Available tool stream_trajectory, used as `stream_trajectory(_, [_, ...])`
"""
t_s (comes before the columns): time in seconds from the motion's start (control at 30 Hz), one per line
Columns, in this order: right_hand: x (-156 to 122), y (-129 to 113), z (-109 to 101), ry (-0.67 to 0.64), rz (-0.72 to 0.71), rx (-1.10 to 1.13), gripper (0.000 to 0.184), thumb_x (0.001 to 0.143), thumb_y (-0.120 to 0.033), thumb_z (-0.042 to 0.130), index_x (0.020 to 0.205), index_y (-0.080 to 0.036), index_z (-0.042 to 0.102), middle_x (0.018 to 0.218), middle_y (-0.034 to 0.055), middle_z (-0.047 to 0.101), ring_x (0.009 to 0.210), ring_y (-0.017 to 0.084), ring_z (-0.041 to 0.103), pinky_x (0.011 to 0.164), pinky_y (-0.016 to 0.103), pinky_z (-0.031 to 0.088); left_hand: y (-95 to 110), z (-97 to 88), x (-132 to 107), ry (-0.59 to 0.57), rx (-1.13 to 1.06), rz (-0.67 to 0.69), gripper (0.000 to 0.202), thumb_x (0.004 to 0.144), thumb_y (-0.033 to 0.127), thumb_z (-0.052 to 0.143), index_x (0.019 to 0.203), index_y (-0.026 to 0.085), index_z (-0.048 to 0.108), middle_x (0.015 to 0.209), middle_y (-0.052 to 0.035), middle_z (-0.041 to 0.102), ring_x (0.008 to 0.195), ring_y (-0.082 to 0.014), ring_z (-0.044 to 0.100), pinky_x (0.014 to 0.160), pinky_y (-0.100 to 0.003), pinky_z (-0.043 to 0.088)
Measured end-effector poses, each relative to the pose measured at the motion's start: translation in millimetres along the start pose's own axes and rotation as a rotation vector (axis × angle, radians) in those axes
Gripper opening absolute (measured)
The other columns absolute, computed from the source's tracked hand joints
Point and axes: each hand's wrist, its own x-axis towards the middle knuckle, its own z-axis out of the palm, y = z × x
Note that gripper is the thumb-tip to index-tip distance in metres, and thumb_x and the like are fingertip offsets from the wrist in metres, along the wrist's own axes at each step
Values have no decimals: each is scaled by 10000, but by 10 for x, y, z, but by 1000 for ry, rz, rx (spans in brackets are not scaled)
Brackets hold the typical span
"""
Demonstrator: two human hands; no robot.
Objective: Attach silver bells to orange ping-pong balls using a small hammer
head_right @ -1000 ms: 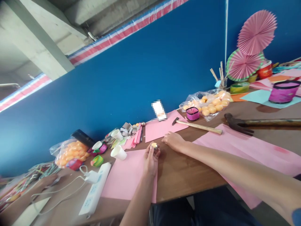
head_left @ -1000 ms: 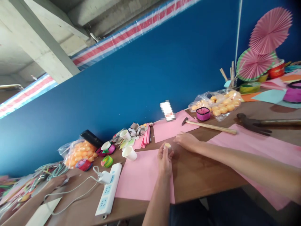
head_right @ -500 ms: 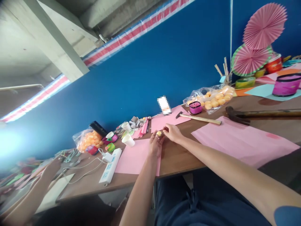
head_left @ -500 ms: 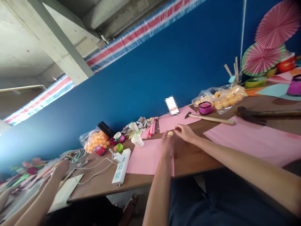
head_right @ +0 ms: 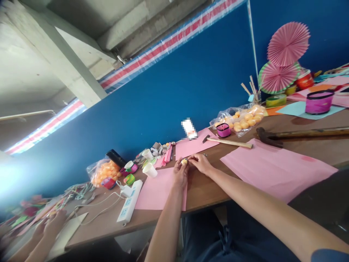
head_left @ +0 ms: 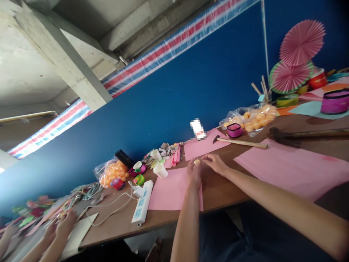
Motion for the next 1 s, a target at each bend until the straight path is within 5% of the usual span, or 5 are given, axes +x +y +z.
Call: stream_trajectory(1.0, [7,43,8,-69,4,125,222,741,-362,545,754,-161,638,754,33,673,738,176,596,723,296,450,-92,-46,63,-11,38,29,496,593,176,729,1064,173,575,945,-63,648,851,-153,614,838,-308,438])
